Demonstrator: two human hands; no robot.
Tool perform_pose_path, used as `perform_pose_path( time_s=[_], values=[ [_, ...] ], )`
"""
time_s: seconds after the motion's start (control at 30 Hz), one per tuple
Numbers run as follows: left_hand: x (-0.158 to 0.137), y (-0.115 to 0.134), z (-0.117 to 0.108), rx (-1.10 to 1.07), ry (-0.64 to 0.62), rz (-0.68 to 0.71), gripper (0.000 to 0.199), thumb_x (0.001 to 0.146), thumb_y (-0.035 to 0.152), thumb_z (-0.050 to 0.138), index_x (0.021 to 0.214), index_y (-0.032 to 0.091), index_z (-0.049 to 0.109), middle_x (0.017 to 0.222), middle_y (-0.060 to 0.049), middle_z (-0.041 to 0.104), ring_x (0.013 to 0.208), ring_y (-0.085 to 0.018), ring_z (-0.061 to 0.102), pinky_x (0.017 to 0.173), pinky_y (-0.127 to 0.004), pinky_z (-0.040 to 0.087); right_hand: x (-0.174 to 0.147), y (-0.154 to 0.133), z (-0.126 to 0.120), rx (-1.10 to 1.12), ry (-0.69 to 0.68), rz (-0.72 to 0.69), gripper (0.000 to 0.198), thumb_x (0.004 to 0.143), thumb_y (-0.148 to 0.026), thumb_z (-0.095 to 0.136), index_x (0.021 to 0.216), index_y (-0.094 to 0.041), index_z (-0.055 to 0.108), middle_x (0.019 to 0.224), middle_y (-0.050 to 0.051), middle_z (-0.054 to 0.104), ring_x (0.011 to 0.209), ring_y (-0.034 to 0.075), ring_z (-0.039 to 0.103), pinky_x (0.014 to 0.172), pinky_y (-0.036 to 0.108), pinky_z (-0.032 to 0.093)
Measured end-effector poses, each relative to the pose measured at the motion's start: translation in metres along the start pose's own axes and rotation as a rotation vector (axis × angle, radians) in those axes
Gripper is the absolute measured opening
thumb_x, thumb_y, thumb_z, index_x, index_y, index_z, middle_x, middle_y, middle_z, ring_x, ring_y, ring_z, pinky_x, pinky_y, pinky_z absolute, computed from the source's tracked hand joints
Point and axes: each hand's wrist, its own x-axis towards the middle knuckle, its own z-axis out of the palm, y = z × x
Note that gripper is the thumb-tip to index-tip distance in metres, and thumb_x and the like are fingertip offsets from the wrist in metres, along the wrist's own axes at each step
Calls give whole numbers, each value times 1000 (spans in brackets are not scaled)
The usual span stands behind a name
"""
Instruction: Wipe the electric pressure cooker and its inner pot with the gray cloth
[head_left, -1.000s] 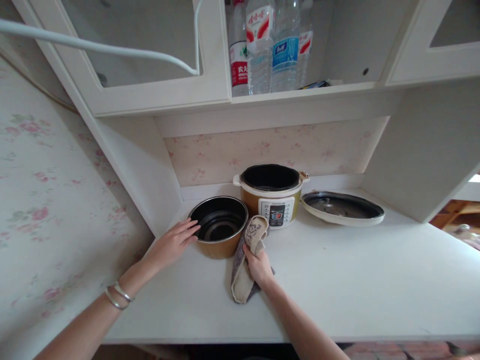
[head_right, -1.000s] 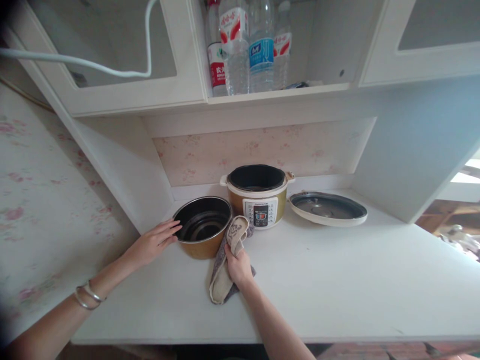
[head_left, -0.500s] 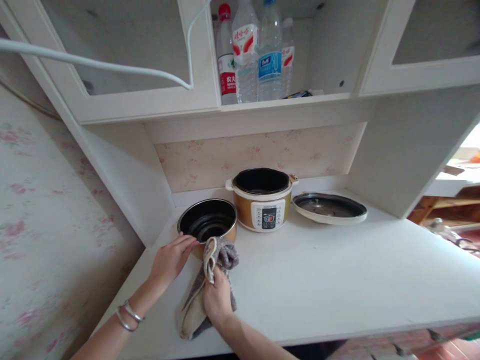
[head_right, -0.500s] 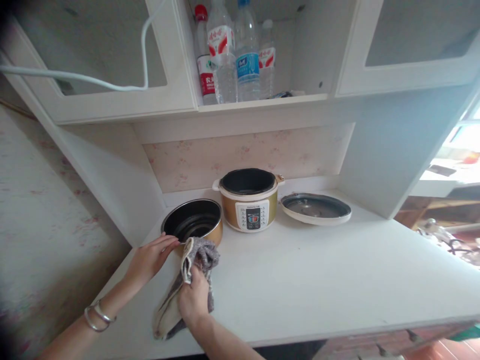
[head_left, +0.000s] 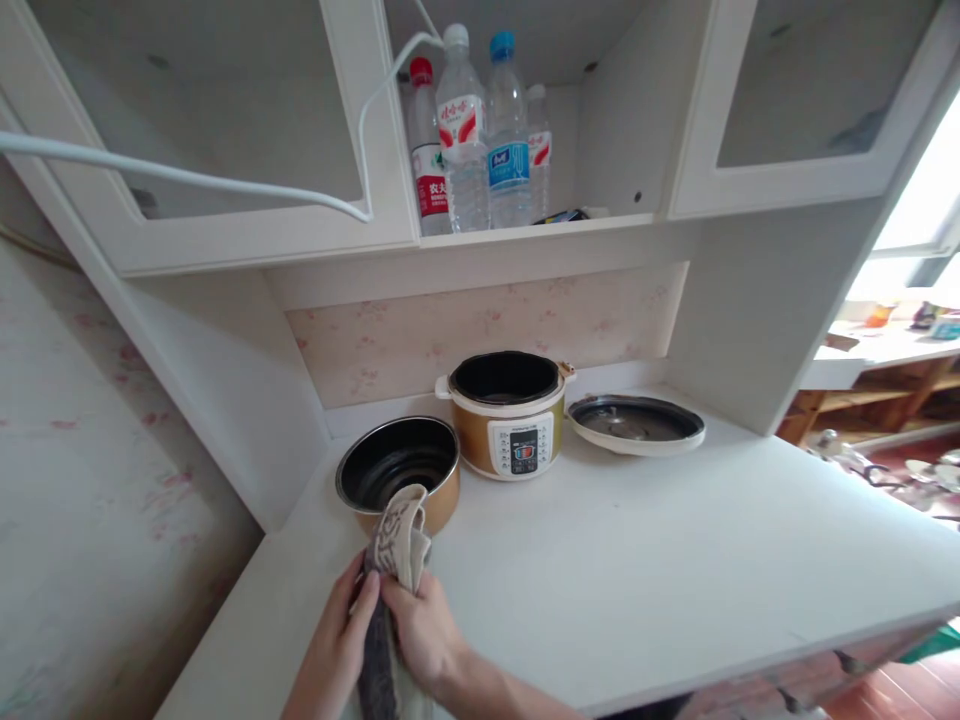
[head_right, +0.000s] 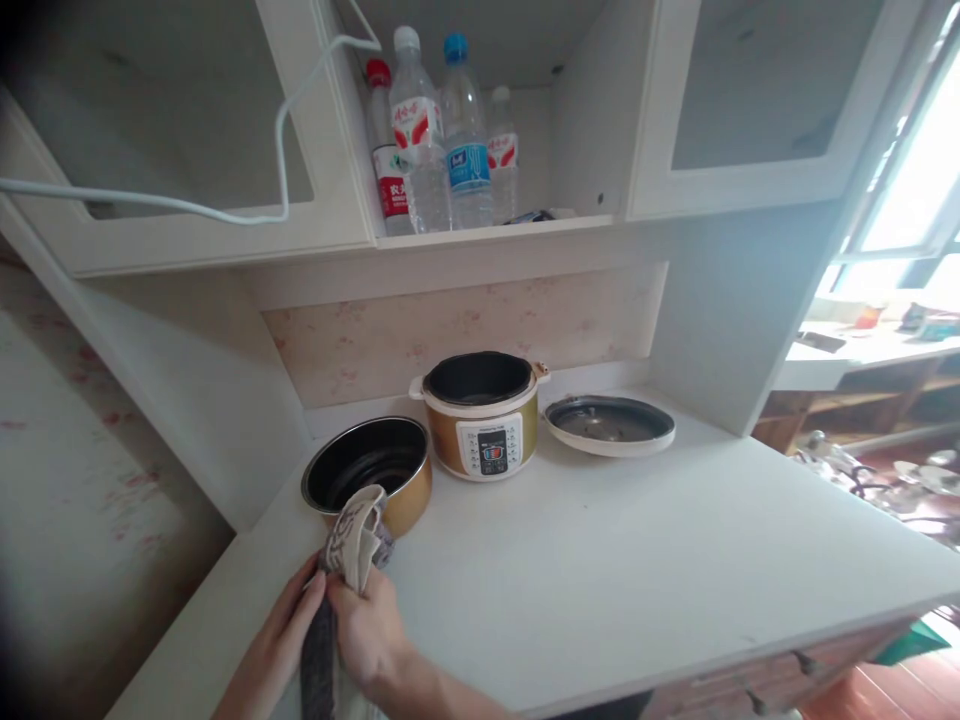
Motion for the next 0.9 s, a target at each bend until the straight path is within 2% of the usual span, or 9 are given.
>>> perform_pose_path(
  time_s=[0.13,0.2,0.27,0.43,0.53,0.6,0.67,0.8,0.9],
  values=[
    [-15,14,26,-280,-105,-121,57,92,53,37,146,34,30,151,-1,38,139,-26,35,109,-47,42,-15,-28,-29,-95,-135,-64,50,96,-53,38,133,-25,55,132,3,59,129,24,47,110,41,32],
    [-17,32,38,-448,-161,-157,60,92,55,36,147,34,29,149,-1,42,136,-26,40,108,-45,44,-15,-42,-46,-204,-139,-95,53,96,-55,36,139,-27,48,147,2,45,141,22,30,117,42,18],
    [-16,53,46,-599,-249,-219,60,93,56,33,148,32,31,141,-3,52,126,-27,53,102,-45,48,-13,-52,-64,-309,-129,-79,53,96,-56,33,138,-29,49,149,1,41,144,21,24,118,43,16],
    [-10,106,60,-791,-538,-374,59,86,51,54,139,27,47,117,-8,69,107,-29,65,90,-43,53,-4,-68,-112,-461,-160,-100,54,95,-59,29,120,-29,66,139,2,53,131,24,47,111,40,32],
    [-3,127,69,-822,-623,-408,54,79,41,67,127,16,58,110,-12,71,102,-29,67,88,-37,51,4,-71,-145,-338,-272,40,60,93,-64,28,116,-27,69,129,5,62,84,18,69,84,34,51],
    [7,136,73,-837,-596,-439,51,77,34,71,123,14,60,105,-12,72,97,-28,68,86,-35,50,13,-68,-169,-137,-322,178,67,93,-67,23,121,-24,66,123,8,66,56,12,64,62,29,51],
    [22,146,73,-867,-547,-482,51,76,31,72,124,16,60,99,-10,73,90,-28,70,82,-36,52,23,-60,-196,97,-255,240,69,94,-66,22,121,-20,65,123,11,65,50,10,59,55,27,48],
    [66,180,54,-895,-314,-470,48,75,26,73,121,18,61,88,-8,74,77,-26,71,73,-36,56,36,-29,-247,403,-13,277,59,95,-60,29,114,-18,66,132,11,59,53,9,57,59,28,50],
    [109,220,34,-944,-138,-303,38,75,21,71,112,17,64,82,-6,73,75,-24,71,73,-36,57,40,-6,-275,429,52,360,54,95,-57,38,108,-14,67,120,13,66,58,10,60,64,28,50]
  ],
)
